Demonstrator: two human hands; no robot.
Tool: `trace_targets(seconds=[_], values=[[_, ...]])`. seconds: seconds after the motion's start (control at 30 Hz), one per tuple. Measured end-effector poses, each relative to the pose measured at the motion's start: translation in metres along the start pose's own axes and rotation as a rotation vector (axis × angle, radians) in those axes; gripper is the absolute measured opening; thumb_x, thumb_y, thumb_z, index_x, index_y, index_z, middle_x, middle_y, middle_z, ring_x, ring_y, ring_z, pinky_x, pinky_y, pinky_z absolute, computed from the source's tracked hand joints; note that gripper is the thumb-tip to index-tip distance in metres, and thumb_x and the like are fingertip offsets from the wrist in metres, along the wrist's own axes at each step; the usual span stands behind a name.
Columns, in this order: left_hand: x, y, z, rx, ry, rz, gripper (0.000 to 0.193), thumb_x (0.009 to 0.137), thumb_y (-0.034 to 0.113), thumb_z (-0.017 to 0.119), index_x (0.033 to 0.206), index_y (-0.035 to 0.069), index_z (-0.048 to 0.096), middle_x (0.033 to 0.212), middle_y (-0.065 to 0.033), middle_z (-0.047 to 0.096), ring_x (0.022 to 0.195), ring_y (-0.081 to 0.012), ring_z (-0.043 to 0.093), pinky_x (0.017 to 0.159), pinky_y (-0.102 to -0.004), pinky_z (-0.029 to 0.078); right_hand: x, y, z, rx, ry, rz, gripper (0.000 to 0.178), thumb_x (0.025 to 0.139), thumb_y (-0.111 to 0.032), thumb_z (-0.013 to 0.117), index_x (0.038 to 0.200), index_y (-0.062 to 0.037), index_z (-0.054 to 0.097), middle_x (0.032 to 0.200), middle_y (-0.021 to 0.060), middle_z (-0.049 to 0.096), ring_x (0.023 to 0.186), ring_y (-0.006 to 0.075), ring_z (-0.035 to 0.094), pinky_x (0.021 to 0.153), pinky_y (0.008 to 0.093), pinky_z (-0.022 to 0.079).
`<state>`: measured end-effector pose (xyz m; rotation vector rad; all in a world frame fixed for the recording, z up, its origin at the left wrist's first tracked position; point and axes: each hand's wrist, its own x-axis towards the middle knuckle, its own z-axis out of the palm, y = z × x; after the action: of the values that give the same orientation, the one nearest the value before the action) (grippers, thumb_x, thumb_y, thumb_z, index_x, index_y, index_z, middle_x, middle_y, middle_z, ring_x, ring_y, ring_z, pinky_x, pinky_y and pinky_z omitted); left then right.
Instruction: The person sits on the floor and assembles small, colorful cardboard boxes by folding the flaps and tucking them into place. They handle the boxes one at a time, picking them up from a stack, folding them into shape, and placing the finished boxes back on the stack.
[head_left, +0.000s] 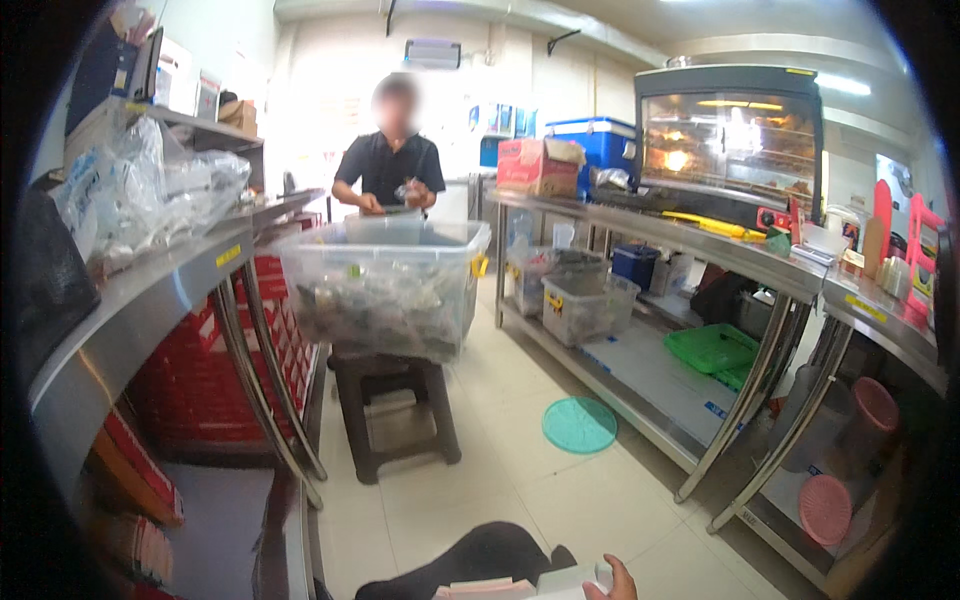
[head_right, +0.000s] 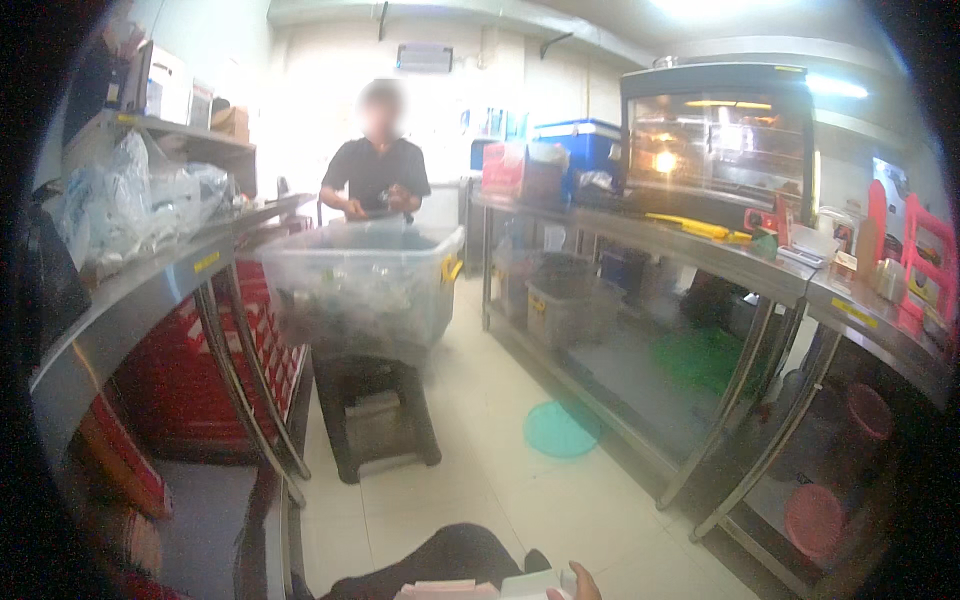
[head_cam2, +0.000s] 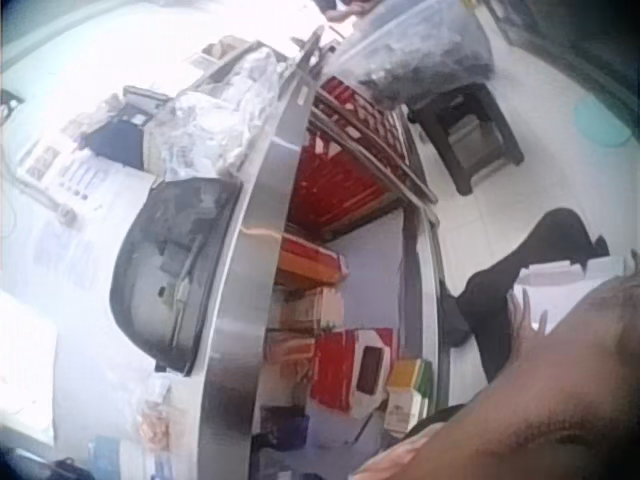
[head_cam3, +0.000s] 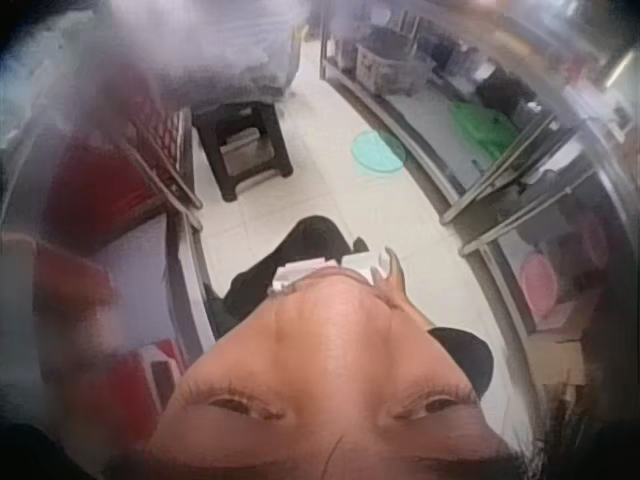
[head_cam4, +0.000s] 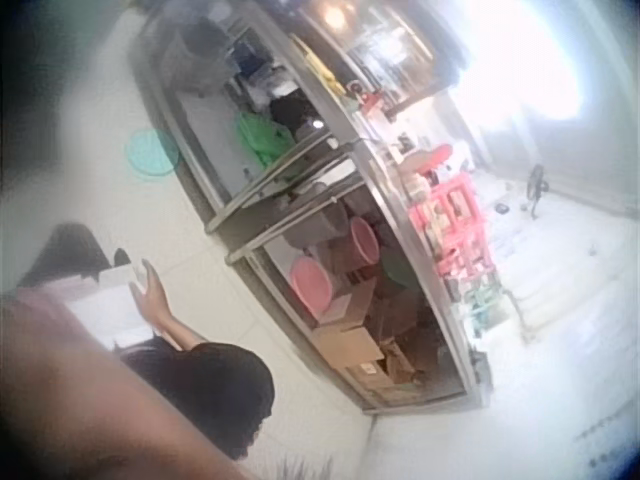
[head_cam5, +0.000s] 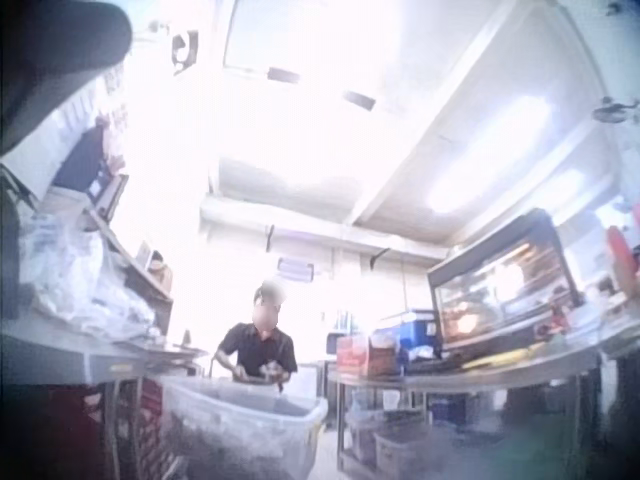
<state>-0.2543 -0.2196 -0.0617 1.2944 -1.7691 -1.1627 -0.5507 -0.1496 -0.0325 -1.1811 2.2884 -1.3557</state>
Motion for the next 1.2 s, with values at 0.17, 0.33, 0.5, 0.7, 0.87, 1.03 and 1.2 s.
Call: trace_targets(seconds=[0.17,0.33,0.5,0.7,0.87,1.03,1.2], values=[[-0.023,0.023,-0.008,-0.067,0.051,-0.032,0.078,0.091,0.036,0.068,0.153,0.011,0.027,0.161,-0.0154,0.010,0.147,-0.0372,0.013,0.114,-0.0525,0.023,0.004,-0.023,-0.010,0.051,-0.073,0.042,0.071,0.076,-0.016,0.076,0.136,0.0035,0.043,0.120,0.0266,0.060,0.114,0.0362,0.059,0.100,0.0435,0.044],[-0.031,0.062,-0.029,0.020,0.293,-0.022,0.067,0.091,0.024,0.069,0.146,0.001,0.038,0.139,-0.0228,0.049,0.127,-0.0290,0.049,0.102,-0.0411,0.044,0.003,-0.025,-0.009,0.090,-0.037,0.037,0.070,0.076,-0.010,0.074,0.137,0.0015,0.042,0.122,0.0220,0.058,0.113,0.0312,0.058,0.098,0.0415,0.045],[-0.011,0.086,-0.053,0.036,-0.118,-0.382,0.041,0.097,0.022,0.059,0.131,-0.002,0.053,0.119,-0.0158,0.064,0.110,-0.0226,0.062,0.093,-0.0348,0.049,0.017,-0.046,-0.016,0.217,0.135,0.148,0.065,0.079,-0.009,0.070,0.137,0.0002,0.043,0.124,0.0178,0.054,0.118,0.0270,0.051,0.100,0.0396,0.041],[0.015,0.144,-0.127,-0.377,-0.071,-0.263,0.039,0.093,0.009,0.061,0.130,-0.002,0.053,0.119,-0.0093,0.065,0.107,-0.0139,0.060,0.092,-0.0321,0.048,0.065,-0.176,-0.044,0.496,0.079,-0.540,0.055,0.078,-0.015,0.074,0.124,0.0062,0.052,0.114,0.0170,0.058,0.107,0.0317,0.056,0.096,0.0428,0.042],[0.030,0.164,-0.184,-0.698,0.401,-0.026,0.044,0.092,0.001,0.049,0.136,-0.004,0.044,0.122,-0.0144,0.061,0.106,-0.0220,0.062,0.093,-0.0352,0.050,0.059,-0.288,0.010,0.260,-0.851,-1.352,0.069,0.077,-0.034,0.075,0.132,-0.0014,0.049,0.119,0.0196,0.056,0.107,0.0324,0.058,0.096,0.0424,0.045],[0.015,0.171,-0.210,-0.533,0.593,0.109,0.043,0.098,0.019,0.046,0.136,-0.002,0.045,0.131,-0.0180,0.055,0.115,-0.0254,0.057,0.096,-0.0387,0.047,0.037,-0.340,0.116,0.393,-0.736,-1.592,0.028,0.078,-0.010,0.059,0.105,-0.0008,0.057,0.087,0.0073,0.055,0.079,0.0250,0.059,0.071,0.0363,0.049],[0.015,0.152,-0.209,-0.684,0.915,0.259,0.062,0.101,0.049,0.030,0.141,0.002,0.040,0.139,-0.0150,0.048,0.125,-0.0254,0.048,0.104,-0.0431,0.037,0.031,-0.350,0.150,0.626,-0.746,-1.479,0.030,0.078,-0.006,0.060,0.107,-0.0050,0.058,0.082,0.0088,0.056,0.076,0.0292,0.060,0.068,0.0395,0.047]])
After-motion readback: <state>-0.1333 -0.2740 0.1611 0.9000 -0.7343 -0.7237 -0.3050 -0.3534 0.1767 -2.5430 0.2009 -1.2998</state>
